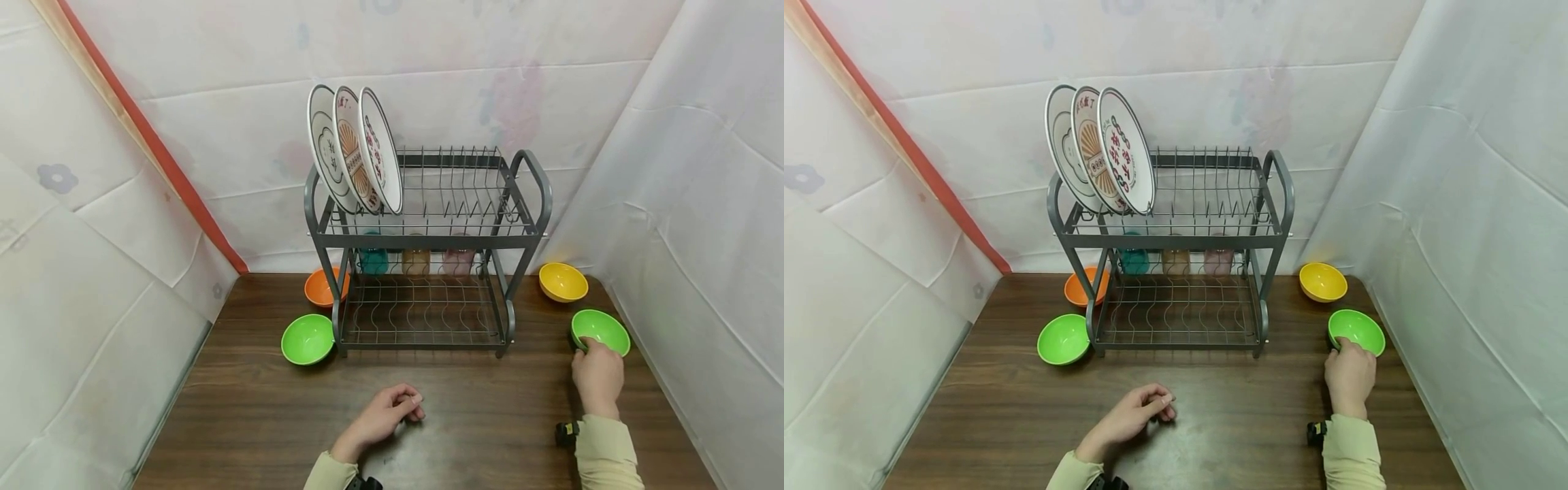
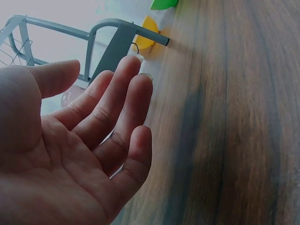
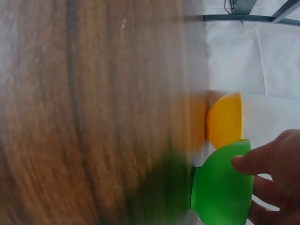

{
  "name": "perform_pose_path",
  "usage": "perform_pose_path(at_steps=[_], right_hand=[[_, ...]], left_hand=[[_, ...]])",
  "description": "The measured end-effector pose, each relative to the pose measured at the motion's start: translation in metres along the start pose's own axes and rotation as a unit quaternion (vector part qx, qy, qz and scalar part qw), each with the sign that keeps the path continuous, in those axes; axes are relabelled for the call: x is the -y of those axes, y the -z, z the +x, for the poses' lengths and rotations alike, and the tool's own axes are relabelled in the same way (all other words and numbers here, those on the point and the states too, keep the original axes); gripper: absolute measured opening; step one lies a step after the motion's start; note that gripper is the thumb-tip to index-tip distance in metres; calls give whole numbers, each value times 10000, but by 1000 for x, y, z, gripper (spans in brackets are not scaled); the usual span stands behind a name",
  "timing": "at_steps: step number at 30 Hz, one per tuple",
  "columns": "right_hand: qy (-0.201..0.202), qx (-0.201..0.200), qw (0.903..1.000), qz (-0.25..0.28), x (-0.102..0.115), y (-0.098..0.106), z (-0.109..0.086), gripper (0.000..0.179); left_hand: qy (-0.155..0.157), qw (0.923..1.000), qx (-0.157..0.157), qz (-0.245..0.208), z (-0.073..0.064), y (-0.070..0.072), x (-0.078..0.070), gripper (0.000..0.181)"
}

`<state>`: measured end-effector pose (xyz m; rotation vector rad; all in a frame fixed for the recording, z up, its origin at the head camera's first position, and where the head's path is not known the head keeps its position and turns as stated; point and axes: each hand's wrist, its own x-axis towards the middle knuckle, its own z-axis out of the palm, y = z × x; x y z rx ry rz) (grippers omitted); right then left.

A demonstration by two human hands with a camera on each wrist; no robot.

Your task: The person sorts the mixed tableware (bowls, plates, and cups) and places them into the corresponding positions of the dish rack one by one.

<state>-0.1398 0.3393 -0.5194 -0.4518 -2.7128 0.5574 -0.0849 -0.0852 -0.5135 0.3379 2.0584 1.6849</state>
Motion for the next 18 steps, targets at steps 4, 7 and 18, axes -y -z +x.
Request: perform_pose_path(at_steps=[4,7,18], right_hand=[[-163,-157,9997,-53,0,-3,-1,24],[-294,-226,9993,-45,-1,-5,-2,23],[-126,-440,9990,-9,-1,-6,-5,20]], left_hand=[[-6,10000,-51,-16,-1,2,-1,29],[-2,10000,-96,-16,-2,5,-1,30],[-29,9992,-384,42,-4,24,0,31]])
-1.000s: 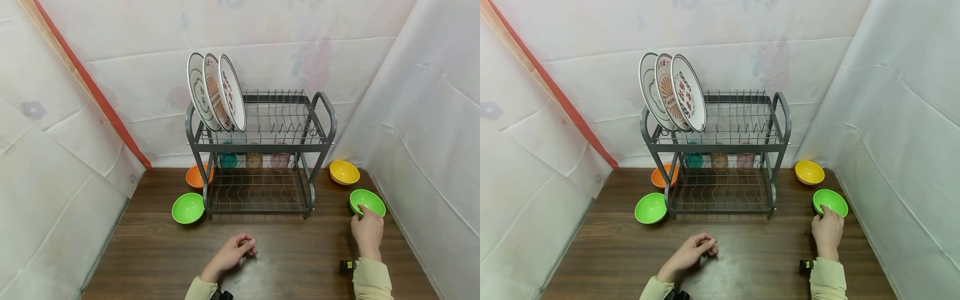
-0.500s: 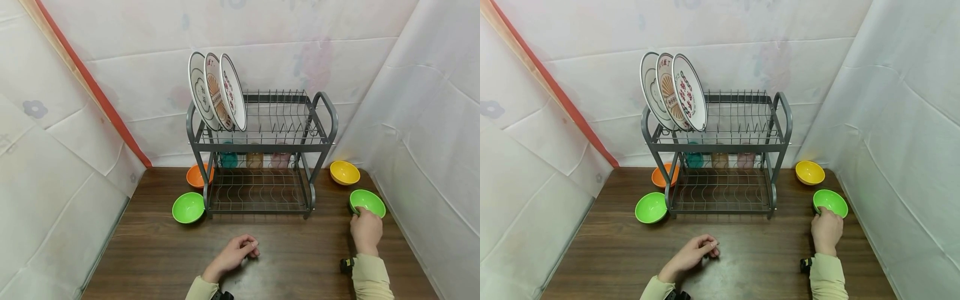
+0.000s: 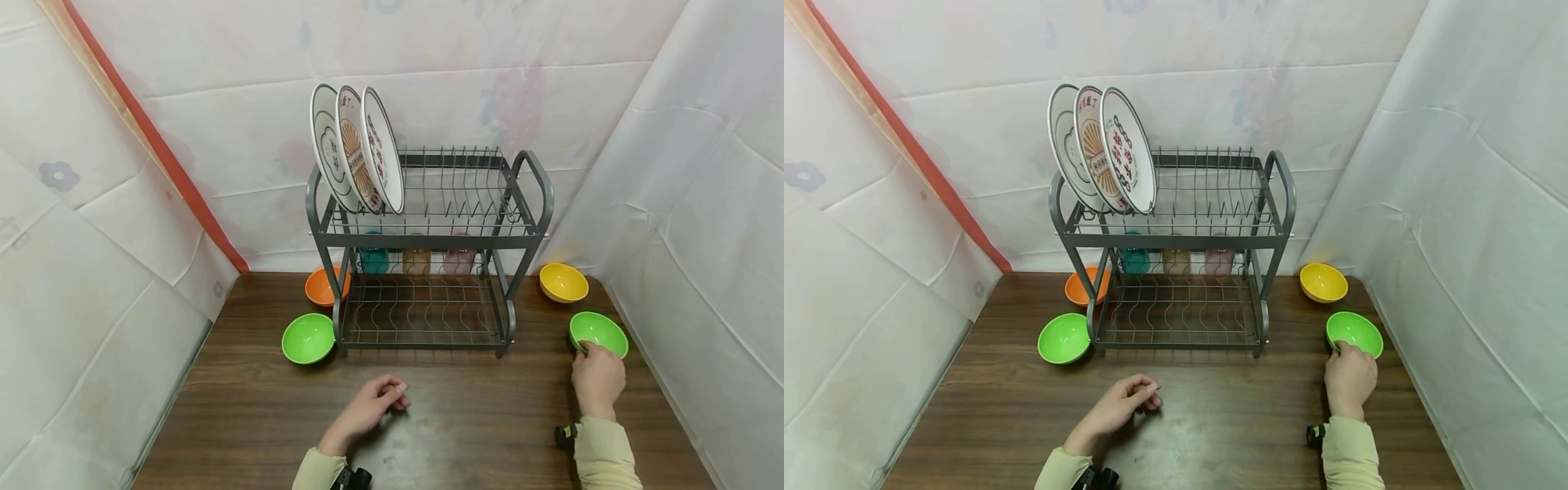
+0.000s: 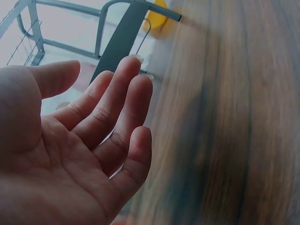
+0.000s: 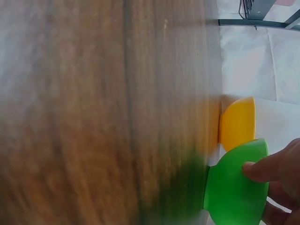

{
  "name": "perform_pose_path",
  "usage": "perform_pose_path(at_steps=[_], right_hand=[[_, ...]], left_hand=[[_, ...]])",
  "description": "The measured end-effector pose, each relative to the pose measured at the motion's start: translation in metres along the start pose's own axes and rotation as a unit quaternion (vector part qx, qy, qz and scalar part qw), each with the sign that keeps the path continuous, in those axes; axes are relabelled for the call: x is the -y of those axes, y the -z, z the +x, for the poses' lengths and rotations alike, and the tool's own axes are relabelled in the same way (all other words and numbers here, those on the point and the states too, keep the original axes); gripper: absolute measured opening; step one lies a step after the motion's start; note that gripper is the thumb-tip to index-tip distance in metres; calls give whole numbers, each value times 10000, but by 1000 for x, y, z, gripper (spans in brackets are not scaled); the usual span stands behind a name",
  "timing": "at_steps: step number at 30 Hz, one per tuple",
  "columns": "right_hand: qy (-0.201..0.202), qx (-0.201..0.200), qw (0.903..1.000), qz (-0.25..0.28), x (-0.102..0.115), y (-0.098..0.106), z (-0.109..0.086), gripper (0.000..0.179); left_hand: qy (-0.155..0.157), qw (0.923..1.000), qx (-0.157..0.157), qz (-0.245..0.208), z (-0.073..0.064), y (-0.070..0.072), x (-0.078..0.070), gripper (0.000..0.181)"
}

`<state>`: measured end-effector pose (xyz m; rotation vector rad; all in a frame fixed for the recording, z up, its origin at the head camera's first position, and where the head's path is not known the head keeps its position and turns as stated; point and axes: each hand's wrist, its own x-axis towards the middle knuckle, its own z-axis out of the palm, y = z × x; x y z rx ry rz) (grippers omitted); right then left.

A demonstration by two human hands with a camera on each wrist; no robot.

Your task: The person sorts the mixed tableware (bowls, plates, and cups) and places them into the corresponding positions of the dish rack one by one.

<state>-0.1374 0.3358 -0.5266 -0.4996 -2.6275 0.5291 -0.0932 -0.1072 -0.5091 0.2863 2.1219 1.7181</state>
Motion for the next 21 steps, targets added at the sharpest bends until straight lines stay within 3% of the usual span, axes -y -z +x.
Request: perform_pose_path(at_steps=[4,11,13,21], right_hand=[[44,-81,10000,6,1,0,-3,19],[325,-344,9989,-2,5,-1,-7,17],[390,-432,9983,27,6,-1,-8,17],[485,-531,9974,102,7,2,-15,20]], left_hand=[[-28,9995,-252,198,-2,9,-1,30],[-107,9965,-739,382,-19,29,-30,19],[-57,9955,-869,361,-21,34,-32,18],[112,9919,-1241,247,-9,44,8,30]])
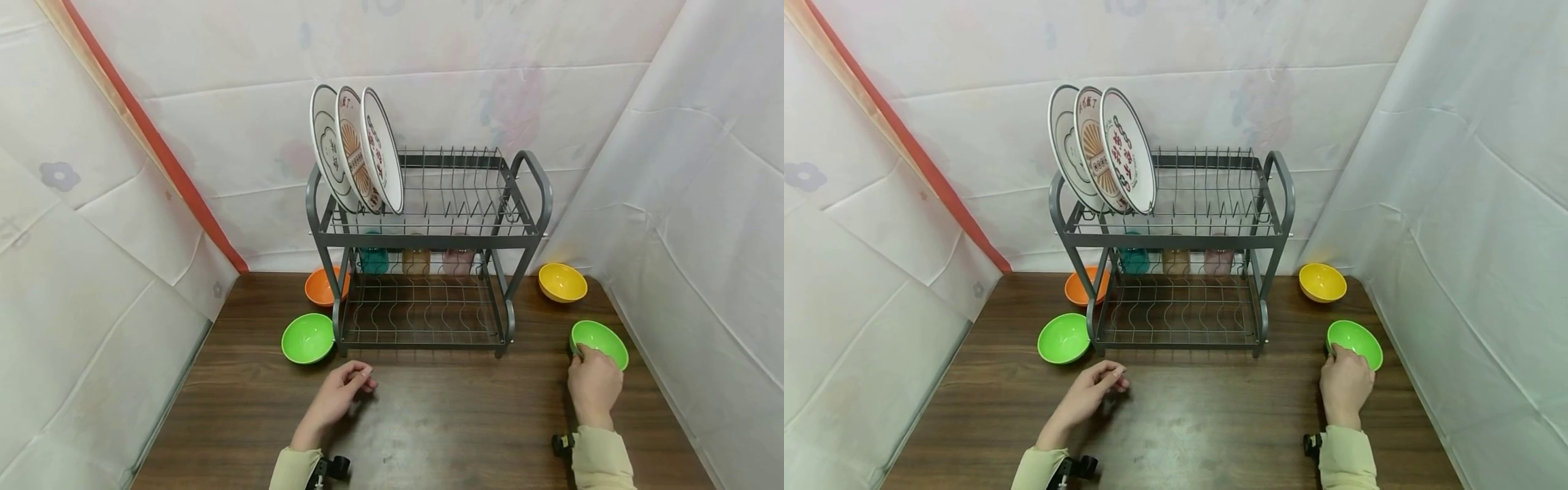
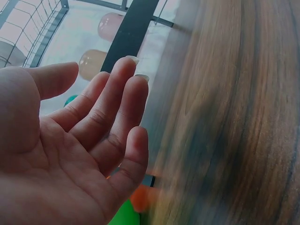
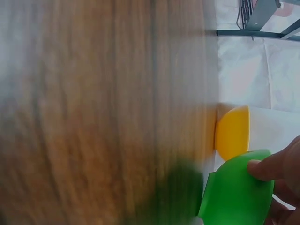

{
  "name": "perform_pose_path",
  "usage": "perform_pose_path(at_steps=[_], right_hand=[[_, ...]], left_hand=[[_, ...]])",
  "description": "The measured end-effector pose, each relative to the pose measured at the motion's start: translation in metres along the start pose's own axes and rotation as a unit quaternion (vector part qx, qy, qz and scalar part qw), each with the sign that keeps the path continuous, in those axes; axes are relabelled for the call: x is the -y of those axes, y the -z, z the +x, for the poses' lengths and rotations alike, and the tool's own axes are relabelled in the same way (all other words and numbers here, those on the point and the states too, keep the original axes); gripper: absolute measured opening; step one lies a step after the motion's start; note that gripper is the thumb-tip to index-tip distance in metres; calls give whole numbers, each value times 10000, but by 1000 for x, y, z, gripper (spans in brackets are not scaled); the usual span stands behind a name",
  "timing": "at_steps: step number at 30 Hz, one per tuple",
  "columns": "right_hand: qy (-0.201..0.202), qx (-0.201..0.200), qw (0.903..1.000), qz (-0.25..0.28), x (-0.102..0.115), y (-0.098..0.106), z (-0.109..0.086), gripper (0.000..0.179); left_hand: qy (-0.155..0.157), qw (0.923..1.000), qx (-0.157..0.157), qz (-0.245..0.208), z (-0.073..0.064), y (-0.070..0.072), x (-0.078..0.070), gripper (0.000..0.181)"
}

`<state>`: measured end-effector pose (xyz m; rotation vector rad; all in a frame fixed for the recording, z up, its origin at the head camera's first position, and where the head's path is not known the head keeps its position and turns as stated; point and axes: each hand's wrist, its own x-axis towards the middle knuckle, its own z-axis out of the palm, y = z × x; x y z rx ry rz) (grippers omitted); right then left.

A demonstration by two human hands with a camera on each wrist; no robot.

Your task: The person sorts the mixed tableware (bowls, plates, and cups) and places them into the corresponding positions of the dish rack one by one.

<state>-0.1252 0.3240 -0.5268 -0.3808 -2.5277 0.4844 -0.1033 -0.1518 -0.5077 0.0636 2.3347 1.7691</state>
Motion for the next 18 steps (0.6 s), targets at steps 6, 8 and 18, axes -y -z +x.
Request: perform_pose_path(at_steps=[6,8,18], right_hand=[[268,-29,9995,193,3,6,-10,23],[360,-81,9989,279,5,8,-15,24],[268,83,9975,642,20,24,-34,27]], left_hand=[[-30,9999,3,111,-1,2,2,33],[-19,9999,-27,139,0,2,2,31],[85,9998,-137,78,-3,3,-4,30]])
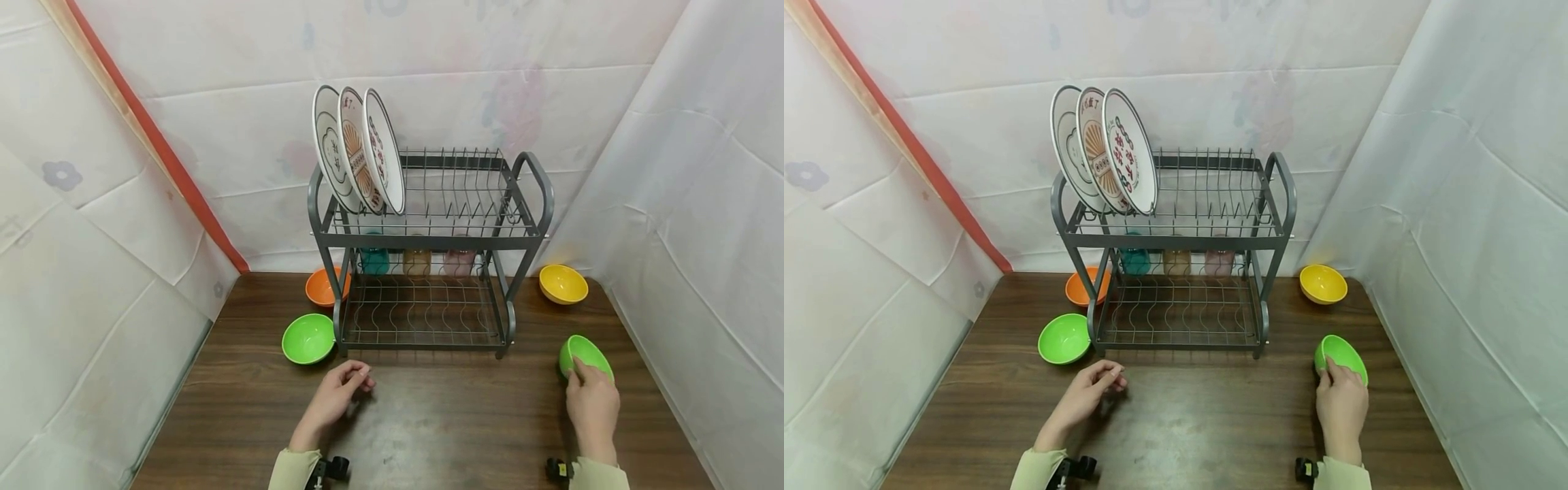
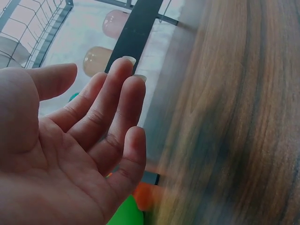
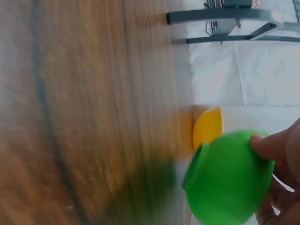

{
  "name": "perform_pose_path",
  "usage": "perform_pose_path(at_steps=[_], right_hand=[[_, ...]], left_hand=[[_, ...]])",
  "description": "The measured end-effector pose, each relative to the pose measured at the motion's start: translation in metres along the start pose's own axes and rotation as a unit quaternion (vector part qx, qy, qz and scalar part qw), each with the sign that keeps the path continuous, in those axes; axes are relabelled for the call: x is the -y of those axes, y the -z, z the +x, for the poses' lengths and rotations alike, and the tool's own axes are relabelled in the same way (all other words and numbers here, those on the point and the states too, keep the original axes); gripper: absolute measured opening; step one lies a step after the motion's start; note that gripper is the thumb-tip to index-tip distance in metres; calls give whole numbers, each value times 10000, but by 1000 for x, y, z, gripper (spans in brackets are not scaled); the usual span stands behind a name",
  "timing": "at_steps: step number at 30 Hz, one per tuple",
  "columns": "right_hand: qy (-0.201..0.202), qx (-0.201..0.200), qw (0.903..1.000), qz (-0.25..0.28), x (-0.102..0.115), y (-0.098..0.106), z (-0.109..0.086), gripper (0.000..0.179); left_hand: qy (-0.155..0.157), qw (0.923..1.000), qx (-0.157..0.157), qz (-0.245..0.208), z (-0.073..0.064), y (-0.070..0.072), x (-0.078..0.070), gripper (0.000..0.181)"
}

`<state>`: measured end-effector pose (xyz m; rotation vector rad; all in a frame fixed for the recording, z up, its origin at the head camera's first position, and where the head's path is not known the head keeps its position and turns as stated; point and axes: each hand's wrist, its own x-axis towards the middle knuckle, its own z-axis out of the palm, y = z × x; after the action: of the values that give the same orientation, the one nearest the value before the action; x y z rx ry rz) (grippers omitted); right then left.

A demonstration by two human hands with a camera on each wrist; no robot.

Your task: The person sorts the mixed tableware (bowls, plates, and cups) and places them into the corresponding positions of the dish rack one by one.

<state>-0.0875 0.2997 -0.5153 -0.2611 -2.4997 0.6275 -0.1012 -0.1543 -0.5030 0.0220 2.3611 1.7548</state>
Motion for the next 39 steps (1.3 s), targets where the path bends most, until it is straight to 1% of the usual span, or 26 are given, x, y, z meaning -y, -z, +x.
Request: perform_pose_path(at_steps=[3,6,9,11,15,19,21,26,29,32,35,39], right_hand=[[94,-64,9997,212,7,2,-8,28],[187,-267,9983,478,16,1,-15,28],[219,-425,9961,746,27,-1,-20,28],[241,-426,9949,883,36,-3,-24,29],[376,-264,9929,1101,52,-4,-30,30],[521,-6,9900,1309,61,-6,-34,30],[584,187,9869,1494,64,-7,-36,30],[778,837,9729,2012,74,-11,-40,29],[885,1207,9634,2222,82,-13,-44,28],[954,1489,9541,2417,89,-14,-47,29],[1054,1736,9443,2590,97,-14,-49,30],[1251,1994,9299,2826,106,-16,-52,30]], left_hand=[[-151,9998,90,67,-2,1,-3,35],[-327,9993,120,127,-3,0,-6,37],[-380,9991,104,155,-2,-3,-10,36],[-447,9987,107,229,-1,-6,-12,32],[-633,9970,203,406,1,-16,-18,28],[-813,9948,305,540,2,-29,-27,23],[-897,9939,364,537,2,-35,-33,20],[-1194,9894,656,502,1,-50,-49,14],[-1393,9857,773,546,2,-59,-52,12],[-1677,9810,767,600,4,-66,-49,12],[-2040,9742,640,720,6,-71,-47,12],[-2428,9635,458,1035,5,-75,-50,13]])
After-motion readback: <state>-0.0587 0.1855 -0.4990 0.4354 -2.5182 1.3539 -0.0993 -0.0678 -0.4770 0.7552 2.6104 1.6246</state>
